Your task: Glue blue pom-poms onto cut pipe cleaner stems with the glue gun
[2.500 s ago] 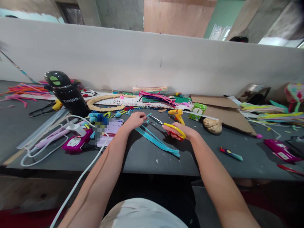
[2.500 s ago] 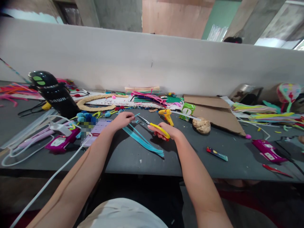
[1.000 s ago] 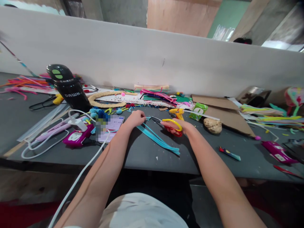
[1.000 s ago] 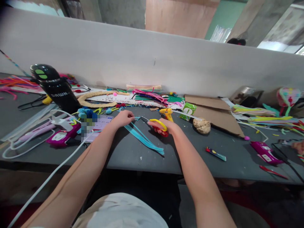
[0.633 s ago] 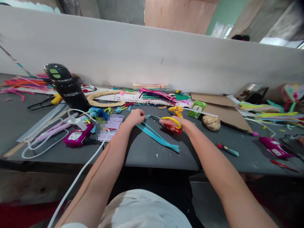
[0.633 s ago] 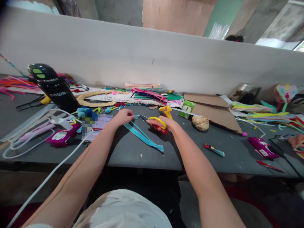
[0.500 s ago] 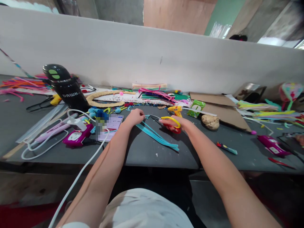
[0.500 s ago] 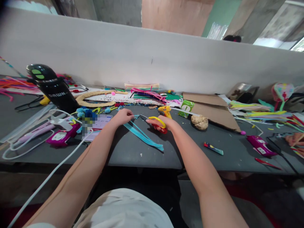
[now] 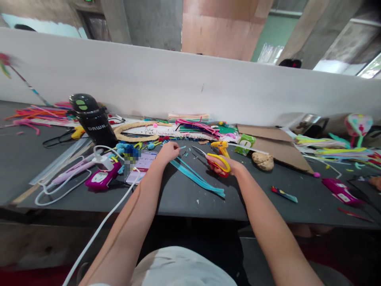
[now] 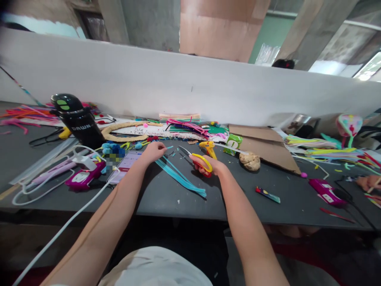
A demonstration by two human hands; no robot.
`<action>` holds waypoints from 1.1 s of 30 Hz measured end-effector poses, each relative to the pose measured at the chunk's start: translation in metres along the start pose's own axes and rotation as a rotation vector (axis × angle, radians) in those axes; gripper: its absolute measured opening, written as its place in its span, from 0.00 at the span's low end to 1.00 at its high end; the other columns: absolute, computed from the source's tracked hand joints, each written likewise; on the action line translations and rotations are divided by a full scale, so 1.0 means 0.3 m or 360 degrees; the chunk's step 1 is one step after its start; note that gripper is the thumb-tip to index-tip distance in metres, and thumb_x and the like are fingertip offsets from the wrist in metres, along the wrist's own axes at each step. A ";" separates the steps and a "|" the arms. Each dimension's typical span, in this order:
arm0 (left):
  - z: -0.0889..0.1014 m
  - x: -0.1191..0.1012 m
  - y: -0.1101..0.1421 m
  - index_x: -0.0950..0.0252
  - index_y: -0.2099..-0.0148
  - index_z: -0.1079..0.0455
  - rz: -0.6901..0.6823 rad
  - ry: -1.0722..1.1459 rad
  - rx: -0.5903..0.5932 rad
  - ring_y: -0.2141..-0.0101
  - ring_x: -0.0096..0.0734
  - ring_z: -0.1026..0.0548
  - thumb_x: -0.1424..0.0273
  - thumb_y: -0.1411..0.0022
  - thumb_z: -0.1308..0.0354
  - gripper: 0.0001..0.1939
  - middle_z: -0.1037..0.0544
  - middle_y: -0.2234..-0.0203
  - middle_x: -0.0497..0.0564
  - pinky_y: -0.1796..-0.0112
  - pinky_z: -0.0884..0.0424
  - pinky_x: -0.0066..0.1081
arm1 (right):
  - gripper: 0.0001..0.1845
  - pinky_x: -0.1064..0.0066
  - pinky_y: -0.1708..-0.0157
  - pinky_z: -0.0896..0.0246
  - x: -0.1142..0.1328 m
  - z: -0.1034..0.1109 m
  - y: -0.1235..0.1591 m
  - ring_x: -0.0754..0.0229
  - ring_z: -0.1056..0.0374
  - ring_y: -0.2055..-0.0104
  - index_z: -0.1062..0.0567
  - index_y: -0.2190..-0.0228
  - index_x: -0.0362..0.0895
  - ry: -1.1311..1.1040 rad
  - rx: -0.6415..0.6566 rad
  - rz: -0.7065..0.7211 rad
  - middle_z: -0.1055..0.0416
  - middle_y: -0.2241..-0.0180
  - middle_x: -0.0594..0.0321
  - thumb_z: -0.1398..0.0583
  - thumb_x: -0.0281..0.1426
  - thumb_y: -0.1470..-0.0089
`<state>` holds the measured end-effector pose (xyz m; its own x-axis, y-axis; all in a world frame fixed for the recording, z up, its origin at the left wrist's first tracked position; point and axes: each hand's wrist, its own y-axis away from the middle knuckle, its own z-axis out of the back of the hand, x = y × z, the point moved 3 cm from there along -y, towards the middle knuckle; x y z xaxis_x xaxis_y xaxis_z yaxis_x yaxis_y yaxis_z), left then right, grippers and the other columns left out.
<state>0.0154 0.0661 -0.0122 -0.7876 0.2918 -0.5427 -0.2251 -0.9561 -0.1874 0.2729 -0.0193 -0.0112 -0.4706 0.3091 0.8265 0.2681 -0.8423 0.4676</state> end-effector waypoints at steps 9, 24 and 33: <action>-0.021 -0.043 0.007 0.65 0.65 0.22 -0.0135 0.0086 -0.0048 0.67 0.34 0.25 0.65 0.40 0.45 0.12 0.19 0.69 0.52 0.65 0.33 0.28 | 0.35 0.77 0.92 0.51 -0.004 -0.003 0.021 0.68 0.46 0.90 0.30 0.75 0.41 0.0111 0.0091 0.0057 0.42 0.89 0.70 0.46 0.63 0.49; -0.018 -0.054 0.009 0.65 0.64 0.22 -0.0207 0.0089 -0.0007 0.70 0.32 0.26 0.66 0.40 0.46 0.12 0.19 0.70 0.51 0.67 0.34 0.29 | 0.35 0.77 0.91 0.52 -0.002 -0.010 0.021 0.68 0.48 0.91 0.31 0.76 0.42 0.0107 0.0065 0.0077 0.43 0.91 0.70 0.47 0.63 0.49; -0.018 -0.061 0.015 0.64 0.63 0.22 -0.0209 0.0051 0.0048 0.69 0.33 0.27 0.64 0.39 0.47 0.14 0.20 0.71 0.52 0.66 0.34 0.29 | 0.35 0.76 0.91 0.53 -0.004 -0.008 0.018 0.68 0.48 0.91 0.31 0.76 0.42 0.0151 -0.0003 0.0069 0.43 0.91 0.70 0.47 0.63 0.49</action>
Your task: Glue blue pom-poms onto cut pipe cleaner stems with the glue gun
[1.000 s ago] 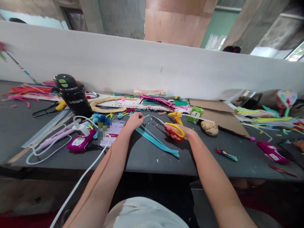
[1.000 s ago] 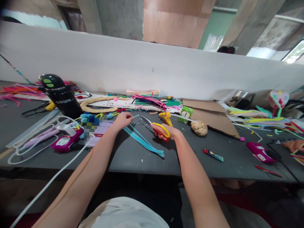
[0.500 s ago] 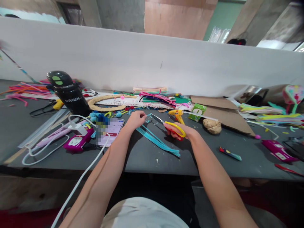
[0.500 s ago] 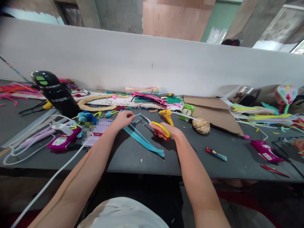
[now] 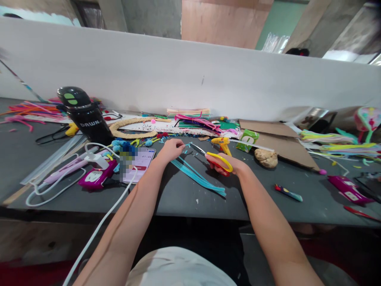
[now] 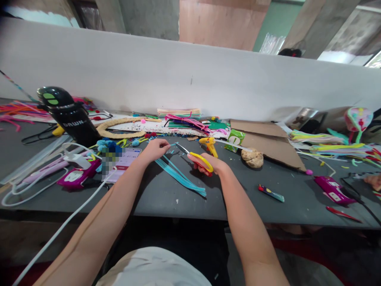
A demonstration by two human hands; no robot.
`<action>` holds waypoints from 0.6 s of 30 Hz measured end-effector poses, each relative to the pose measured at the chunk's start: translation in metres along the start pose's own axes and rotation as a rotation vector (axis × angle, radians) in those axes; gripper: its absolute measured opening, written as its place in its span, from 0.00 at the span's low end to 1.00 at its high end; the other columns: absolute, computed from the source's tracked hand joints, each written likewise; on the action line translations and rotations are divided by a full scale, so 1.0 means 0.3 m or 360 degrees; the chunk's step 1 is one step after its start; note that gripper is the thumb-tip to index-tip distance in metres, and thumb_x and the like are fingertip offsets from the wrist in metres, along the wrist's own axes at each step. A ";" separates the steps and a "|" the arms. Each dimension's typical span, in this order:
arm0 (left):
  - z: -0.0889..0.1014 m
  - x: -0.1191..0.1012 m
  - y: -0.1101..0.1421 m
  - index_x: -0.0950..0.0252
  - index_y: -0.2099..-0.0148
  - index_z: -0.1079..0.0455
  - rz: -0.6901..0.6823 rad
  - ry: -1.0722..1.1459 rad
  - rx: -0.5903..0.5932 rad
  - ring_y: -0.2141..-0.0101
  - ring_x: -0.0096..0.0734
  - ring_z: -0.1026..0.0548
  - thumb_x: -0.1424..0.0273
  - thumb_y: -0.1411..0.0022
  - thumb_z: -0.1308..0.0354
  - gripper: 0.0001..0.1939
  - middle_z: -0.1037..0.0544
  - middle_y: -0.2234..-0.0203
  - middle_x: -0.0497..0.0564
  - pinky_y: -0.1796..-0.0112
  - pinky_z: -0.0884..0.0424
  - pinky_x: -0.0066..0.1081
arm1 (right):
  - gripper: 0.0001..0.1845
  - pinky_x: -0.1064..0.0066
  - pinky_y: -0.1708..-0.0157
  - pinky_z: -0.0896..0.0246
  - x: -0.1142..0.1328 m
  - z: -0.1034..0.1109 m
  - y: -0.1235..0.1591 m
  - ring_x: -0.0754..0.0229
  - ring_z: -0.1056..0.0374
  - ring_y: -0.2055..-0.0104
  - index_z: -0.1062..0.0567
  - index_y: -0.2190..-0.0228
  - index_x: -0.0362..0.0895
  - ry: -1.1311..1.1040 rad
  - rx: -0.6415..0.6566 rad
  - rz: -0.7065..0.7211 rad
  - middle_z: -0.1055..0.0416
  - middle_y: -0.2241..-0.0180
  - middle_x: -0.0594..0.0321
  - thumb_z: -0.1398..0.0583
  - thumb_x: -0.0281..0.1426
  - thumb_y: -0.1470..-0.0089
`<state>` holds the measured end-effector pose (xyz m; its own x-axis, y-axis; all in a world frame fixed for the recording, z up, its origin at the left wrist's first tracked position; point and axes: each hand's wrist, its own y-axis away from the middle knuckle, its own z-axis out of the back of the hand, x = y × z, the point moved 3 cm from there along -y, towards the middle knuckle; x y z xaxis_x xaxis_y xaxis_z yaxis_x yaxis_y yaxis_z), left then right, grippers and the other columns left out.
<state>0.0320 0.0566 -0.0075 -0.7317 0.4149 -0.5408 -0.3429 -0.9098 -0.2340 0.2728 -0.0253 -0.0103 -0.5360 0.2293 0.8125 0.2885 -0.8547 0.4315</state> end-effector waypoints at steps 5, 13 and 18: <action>-0.001 0.001 -0.001 0.64 0.63 0.22 0.0000 -0.0004 0.0004 0.68 0.33 0.26 0.63 0.38 0.47 0.14 0.20 0.70 0.51 0.66 0.35 0.29 | 0.35 0.76 0.91 0.52 0.002 0.000 0.002 0.68 0.48 0.90 0.31 0.76 0.42 0.0005 0.0009 -0.0044 0.43 0.91 0.69 0.47 0.63 0.49; -0.002 0.003 -0.002 0.64 0.64 0.22 0.0006 -0.0016 0.0028 0.70 0.33 0.27 0.63 0.38 0.48 0.15 0.20 0.71 0.51 0.67 0.36 0.29 | 0.35 0.76 0.92 0.53 0.003 -0.005 0.000 0.69 0.49 0.91 0.32 0.76 0.42 0.0011 0.0003 -0.0012 0.44 0.91 0.71 0.46 0.63 0.50; -0.006 0.002 -0.001 0.64 0.64 0.22 0.0033 -0.0029 0.0071 0.69 0.33 0.26 0.63 0.38 0.48 0.15 0.20 0.71 0.51 0.67 0.35 0.29 | 0.34 0.76 0.92 0.54 0.002 -0.004 -0.002 0.69 0.48 0.91 0.34 0.77 0.43 0.0028 -0.0008 -0.0029 0.44 0.91 0.71 0.45 0.64 0.52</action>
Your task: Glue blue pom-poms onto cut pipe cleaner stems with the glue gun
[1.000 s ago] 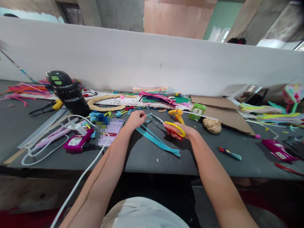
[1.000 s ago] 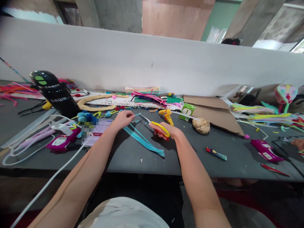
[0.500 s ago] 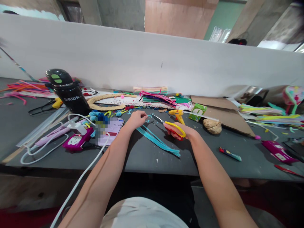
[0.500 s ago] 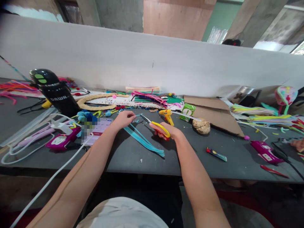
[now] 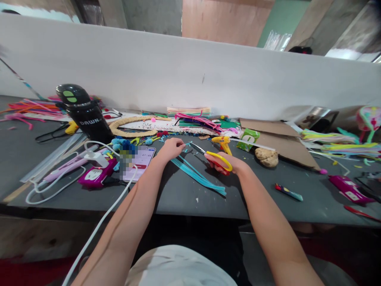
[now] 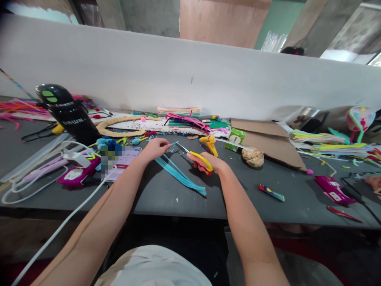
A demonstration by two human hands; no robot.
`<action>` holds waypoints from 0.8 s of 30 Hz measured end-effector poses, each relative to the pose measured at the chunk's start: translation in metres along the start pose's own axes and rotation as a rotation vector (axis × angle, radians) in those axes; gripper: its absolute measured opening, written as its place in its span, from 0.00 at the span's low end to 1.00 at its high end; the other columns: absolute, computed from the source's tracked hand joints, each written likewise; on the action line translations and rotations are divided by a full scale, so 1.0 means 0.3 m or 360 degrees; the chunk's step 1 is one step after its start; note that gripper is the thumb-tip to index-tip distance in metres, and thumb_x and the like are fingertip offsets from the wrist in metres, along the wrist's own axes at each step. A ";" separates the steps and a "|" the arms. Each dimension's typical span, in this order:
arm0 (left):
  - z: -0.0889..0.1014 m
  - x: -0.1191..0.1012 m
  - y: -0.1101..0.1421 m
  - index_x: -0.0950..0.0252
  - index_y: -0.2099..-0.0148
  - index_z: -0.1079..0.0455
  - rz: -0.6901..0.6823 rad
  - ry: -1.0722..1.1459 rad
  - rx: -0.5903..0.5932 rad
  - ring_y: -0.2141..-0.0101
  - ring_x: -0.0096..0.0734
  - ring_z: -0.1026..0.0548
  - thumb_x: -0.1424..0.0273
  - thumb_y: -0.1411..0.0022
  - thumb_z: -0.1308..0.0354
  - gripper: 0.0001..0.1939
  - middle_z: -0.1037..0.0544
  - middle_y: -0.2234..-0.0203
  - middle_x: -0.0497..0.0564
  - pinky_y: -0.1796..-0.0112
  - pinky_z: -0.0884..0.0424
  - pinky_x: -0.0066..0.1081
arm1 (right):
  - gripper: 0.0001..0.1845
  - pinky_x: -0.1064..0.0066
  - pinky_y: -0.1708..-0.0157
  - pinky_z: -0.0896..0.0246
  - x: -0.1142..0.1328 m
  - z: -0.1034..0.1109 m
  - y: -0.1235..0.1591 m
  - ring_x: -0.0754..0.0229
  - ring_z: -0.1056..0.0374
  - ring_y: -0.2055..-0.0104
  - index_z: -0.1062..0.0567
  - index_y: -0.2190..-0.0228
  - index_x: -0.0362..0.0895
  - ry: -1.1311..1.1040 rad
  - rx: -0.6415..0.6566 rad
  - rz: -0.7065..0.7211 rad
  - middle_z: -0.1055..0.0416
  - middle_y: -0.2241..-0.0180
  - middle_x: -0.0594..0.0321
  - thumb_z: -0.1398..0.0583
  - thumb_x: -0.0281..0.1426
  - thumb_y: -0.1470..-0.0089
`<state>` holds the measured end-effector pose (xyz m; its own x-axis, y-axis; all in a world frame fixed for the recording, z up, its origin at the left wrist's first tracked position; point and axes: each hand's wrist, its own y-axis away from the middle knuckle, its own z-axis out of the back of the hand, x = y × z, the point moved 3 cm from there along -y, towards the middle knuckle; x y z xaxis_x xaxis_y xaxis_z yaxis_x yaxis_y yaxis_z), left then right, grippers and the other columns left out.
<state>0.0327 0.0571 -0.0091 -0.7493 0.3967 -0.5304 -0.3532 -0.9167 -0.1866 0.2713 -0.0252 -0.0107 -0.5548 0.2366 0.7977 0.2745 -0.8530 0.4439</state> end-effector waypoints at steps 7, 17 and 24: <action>-0.005 0.014 0.002 0.64 0.62 0.21 0.0071 -0.0029 0.0096 0.68 0.34 0.24 0.64 0.40 0.44 0.13 0.19 0.69 0.53 0.68 0.33 0.27 | 0.35 0.75 0.93 0.54 -0.006 0.010 -0.036 0.68 0.48 0.92 0.34 0.78 0.44 0.0027 0.0001 -0.0084 0.44 0.91 0.70 0.44 0.65 0.54; -0.010 0.051 -0.007 0.65 0.64 0.21 0.0158 -0.0129 0.0135 0.66 0.39 0.23 0.65 0.43 0.40 0.11 0.19 0.68 0.56 0.65 0.30 0.29 | 0.35 0.77 0.93 0.53 0.027 0.015 -0.067 0.69 0.49 0.91 0.34 0.80 0.43 0.0137 0.0068 -0.0160 0.44 0.91 0.69 0.42 0.65 0.56; -0.013 0.062 -0.010 0.65 0.66 0.21 0.0215 -0.0147 0.0136 0.66 0.38 0.23 0.64 0.45 0.39 0.10 0.19 0.69 0.56 0.64 0.29 0.28 | 0.35 0.75 0.95 0.54 0.032 0.010 -0.062 0.68 0.49 0.92 0.34 0.81 0.44 0.0241 0.0015 -0.0204 0.45 0.93 0.70 0.42 0.65 0.56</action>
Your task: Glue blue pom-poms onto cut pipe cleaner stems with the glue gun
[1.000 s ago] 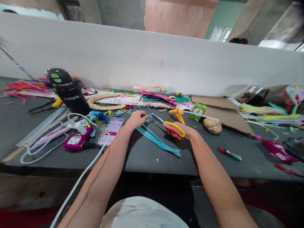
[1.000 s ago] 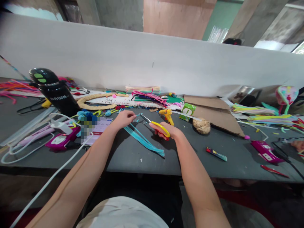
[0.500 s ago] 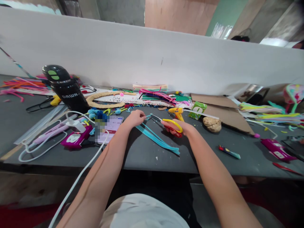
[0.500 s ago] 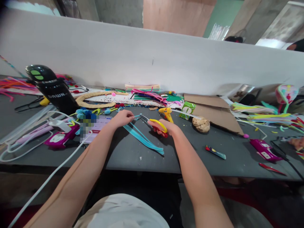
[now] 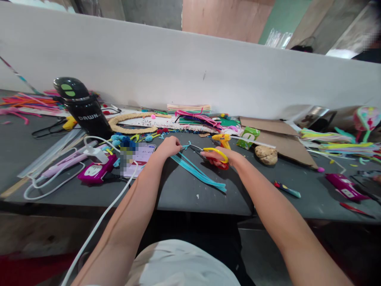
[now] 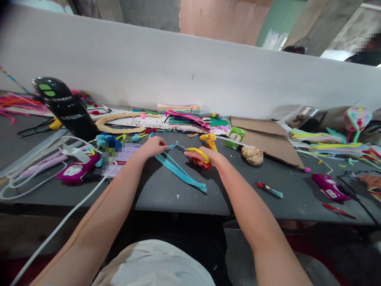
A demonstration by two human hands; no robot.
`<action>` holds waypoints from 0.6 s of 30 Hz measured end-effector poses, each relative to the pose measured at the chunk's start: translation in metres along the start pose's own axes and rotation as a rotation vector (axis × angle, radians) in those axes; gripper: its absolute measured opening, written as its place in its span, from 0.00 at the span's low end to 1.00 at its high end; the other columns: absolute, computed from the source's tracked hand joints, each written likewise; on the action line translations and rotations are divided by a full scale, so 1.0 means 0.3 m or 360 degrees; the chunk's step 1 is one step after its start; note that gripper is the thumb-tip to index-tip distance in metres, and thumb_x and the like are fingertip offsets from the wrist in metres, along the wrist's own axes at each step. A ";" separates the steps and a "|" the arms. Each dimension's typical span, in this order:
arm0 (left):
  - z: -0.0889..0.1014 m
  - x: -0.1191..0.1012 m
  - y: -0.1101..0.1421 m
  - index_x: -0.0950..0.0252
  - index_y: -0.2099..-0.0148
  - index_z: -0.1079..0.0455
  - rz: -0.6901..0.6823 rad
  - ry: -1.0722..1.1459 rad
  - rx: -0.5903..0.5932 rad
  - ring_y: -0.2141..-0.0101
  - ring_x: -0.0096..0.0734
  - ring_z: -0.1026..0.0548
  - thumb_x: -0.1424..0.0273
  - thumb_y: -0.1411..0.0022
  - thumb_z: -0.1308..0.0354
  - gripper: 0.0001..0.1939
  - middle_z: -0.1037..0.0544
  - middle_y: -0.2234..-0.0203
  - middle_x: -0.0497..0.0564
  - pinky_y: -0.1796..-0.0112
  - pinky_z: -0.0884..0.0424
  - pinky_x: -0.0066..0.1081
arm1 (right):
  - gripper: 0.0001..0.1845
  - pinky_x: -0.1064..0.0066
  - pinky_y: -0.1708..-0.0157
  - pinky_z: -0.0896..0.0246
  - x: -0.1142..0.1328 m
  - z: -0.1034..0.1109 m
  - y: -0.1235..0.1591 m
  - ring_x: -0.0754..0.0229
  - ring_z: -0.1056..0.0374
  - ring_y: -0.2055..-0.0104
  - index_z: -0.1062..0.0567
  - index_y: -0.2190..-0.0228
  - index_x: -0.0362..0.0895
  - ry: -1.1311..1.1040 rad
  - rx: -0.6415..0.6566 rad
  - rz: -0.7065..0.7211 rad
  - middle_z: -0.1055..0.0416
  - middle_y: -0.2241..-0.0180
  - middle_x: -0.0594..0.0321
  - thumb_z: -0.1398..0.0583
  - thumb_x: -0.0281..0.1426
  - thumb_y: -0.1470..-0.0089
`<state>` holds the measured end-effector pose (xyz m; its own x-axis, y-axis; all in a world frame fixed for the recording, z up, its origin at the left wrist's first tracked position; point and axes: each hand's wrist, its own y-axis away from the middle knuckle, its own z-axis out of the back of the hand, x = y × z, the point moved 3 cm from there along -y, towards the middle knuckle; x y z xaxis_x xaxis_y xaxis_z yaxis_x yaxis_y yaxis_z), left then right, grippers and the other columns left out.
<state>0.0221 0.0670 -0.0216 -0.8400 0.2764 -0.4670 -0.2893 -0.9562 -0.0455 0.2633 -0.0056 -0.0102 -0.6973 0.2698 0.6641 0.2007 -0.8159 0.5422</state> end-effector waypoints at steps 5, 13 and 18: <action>0.022 -0.001 0.008 0.65 0.67 0.22 0.0027 0.0010 -0.0052 0.66 0.40 0.23 0.66 0.45 0.40 0.09 0.19 0.70 0.57 0.64 0.30 0.30 | 0.33 0.76 0.94 0.54 0.017 -0.005 0.005 0.68 0.49 0.93 0.35 0.82 0.44 0.0007 -0.0046 0.0056 0.45 0.93 0.70 0.40 0.63 0.57; 0.041 0.002 0.010 0.65 0.65 0.22 0.0027 0.0062 -0.0182 0.63 0.42 0.23 0.69 0.44 0.44 0.10 0.19 0.66 0.58 0.61 0.29 0.31 | 0.32 0.79 0.92 0.54 -0.037 -0.010 0.031 0.71 0.51 0.91 0.35 0.78 0.44 -0.0462 0.0016 0.0136 0.45 0.90 0.72 0.45 0.62 0.49; 0.043 -0.010 0.008 0.66 0.64 0.22 -0.0005 0.0096 -0.0246 0.64 0.40 0.23 0.70 0.42 0.46 0.11 0.19 0.66 0.57 0.61 0.30 0.31 | 0.31 0.80 0.89 0.50 -0.037 -0.006 0.090 0.71 0.46 0.87 0.33 0.74 0.43 -0.0640 0.0110 0.0248 0.38 0.86 0.68 0.45 0.60 0.47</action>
<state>0.0180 0.0652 -0.0091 -0.8088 0.2777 -0.5184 -0.2141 -0.9600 -0.1802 0.2753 -0.0315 -0.0039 -0.3341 0.3353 0.8809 0.3375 -0.8301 0.4439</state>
